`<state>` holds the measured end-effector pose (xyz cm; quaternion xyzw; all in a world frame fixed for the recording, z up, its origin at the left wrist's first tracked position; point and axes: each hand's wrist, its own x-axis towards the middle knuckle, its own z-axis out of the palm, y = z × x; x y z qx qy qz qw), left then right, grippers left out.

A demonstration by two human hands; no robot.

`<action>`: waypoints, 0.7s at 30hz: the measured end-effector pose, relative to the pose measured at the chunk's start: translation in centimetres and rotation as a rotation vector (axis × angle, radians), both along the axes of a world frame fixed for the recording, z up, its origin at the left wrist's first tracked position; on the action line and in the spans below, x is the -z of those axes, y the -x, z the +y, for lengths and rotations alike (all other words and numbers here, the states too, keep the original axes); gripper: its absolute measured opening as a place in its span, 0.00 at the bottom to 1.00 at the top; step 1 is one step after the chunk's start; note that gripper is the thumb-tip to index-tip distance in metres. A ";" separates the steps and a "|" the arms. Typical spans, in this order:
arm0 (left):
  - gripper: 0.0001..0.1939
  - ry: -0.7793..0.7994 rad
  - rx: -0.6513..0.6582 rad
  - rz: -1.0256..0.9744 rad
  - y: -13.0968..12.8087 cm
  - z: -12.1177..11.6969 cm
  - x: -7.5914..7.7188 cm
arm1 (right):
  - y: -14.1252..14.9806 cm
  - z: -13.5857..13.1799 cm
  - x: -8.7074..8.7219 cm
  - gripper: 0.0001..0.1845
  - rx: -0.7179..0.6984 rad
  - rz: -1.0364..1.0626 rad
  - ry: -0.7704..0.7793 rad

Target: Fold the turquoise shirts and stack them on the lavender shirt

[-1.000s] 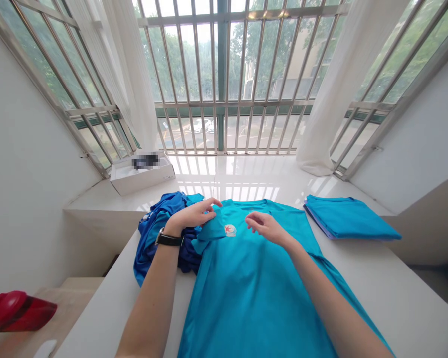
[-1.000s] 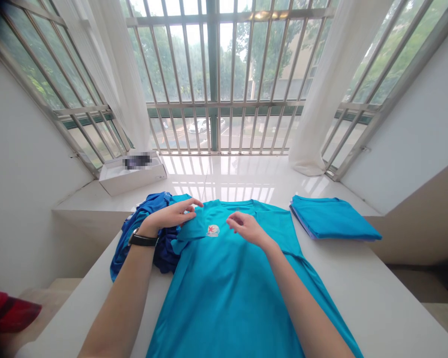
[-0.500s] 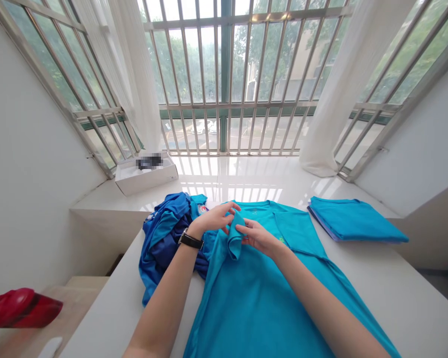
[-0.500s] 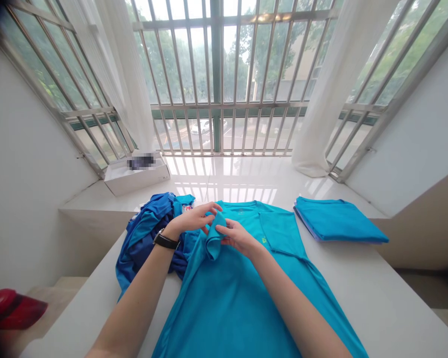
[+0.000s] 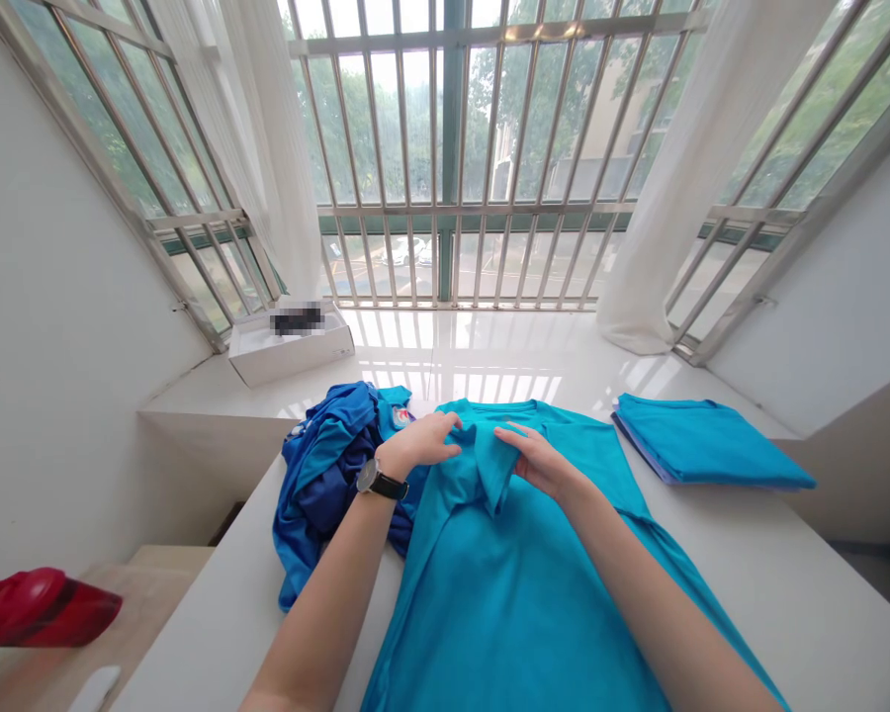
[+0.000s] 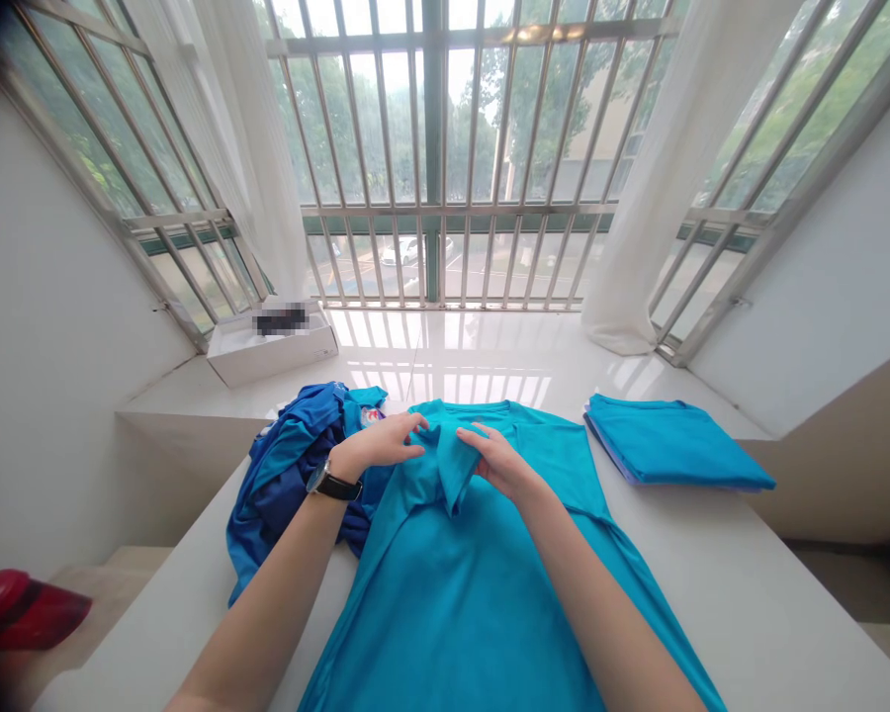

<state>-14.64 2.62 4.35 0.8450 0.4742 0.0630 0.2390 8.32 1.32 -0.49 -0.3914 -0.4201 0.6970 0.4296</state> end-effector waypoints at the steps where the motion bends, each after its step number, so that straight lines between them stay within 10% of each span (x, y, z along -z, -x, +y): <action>1: 0.25 -0.003 0.003 0.033 -0.2 -0.4 -0.4 | 0.0 0.0 0.0 0.15 0.008 0.000 0.014; 11: 0.59 -0.077 -0.008 0.288 -5.4 -4.6 -1.8 | 0.0 0.9 0.7 0.17 0.071 0.060 0.072; 21: 0.43 -0.180 -0.126 0.416 -4.5 -4.5 -2.7 | 0.2 0.5 -0.1 0.12 0.055 0.175 0.106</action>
